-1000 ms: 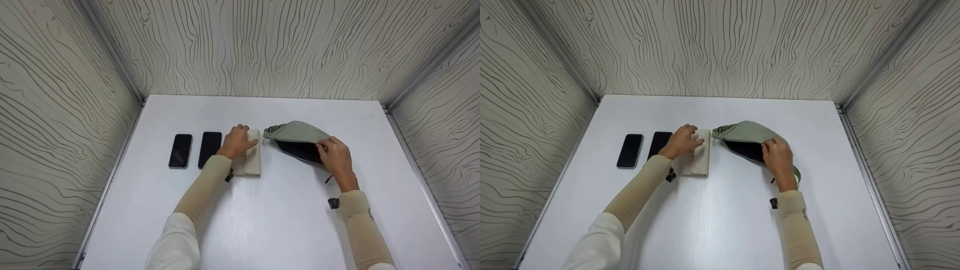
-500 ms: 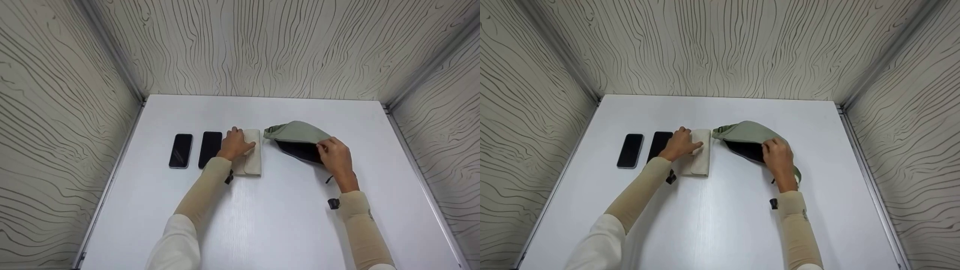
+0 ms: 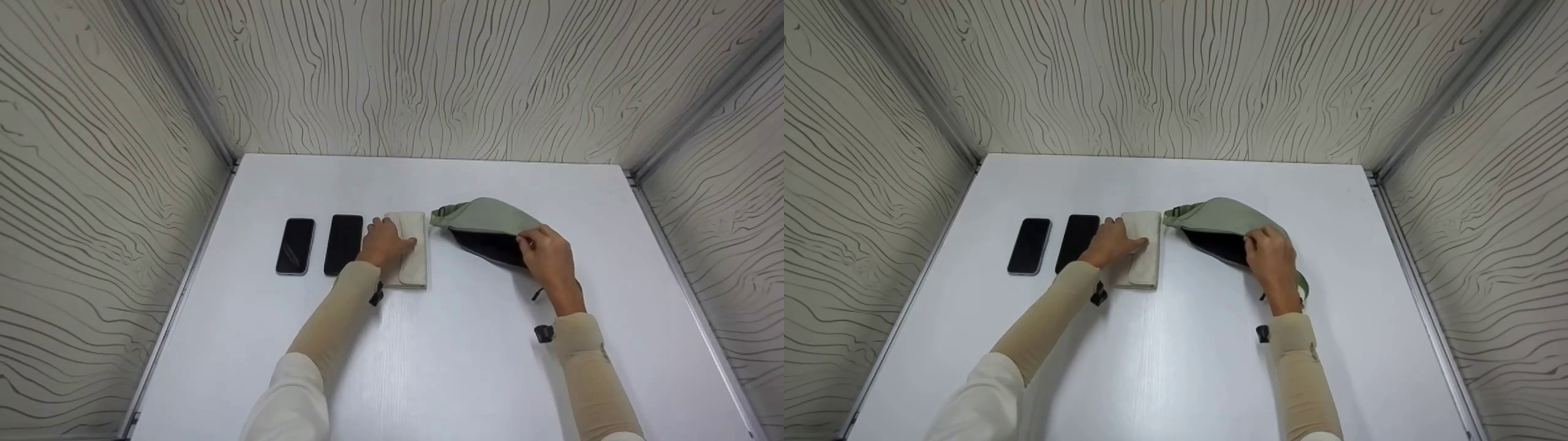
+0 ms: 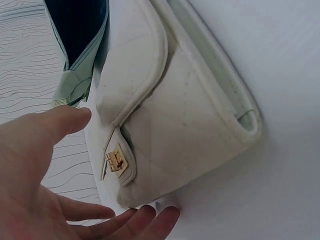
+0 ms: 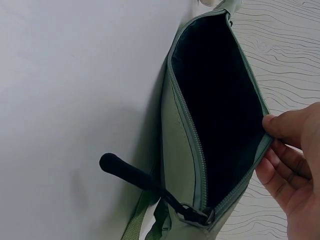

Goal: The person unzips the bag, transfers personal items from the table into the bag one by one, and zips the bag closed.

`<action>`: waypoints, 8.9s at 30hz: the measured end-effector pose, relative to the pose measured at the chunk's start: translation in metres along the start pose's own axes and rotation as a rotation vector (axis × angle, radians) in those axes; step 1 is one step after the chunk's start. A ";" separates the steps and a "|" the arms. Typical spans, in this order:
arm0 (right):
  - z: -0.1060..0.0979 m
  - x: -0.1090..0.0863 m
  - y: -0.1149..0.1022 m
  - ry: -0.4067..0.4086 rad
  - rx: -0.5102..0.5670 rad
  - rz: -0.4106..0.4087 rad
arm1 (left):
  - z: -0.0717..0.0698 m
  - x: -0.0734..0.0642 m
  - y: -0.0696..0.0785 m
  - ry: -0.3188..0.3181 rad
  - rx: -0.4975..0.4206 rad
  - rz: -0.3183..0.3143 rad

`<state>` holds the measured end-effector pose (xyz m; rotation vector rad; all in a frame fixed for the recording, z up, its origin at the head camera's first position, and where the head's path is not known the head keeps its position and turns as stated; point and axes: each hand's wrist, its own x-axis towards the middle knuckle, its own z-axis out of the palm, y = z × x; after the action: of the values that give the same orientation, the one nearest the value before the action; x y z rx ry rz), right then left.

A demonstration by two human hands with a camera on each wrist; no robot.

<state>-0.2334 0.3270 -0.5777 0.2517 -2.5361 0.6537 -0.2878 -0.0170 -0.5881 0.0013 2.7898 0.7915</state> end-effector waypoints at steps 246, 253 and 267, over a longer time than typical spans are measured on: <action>-0.004 0.016 -0.010 0.026 0.056 0.066 | 0.023 -0.039 0.068 -0.278 -0.734 0.190; -0.004 0.017 -0.011 0.020 0.054 0.070 | 0.029 -0.038 0.073 -0.290 -0.726 0.187; -0.004 0.016 -0.012 0.009 0.048 0.082 | 0.039 -0.037 0.082 -0.328 -0.772 0.199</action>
<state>-0.2421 0.3181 -0.5617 0.1614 -2.5359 0.7470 -0.2481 0.0702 -0.5689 0.2480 2.0496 1.6879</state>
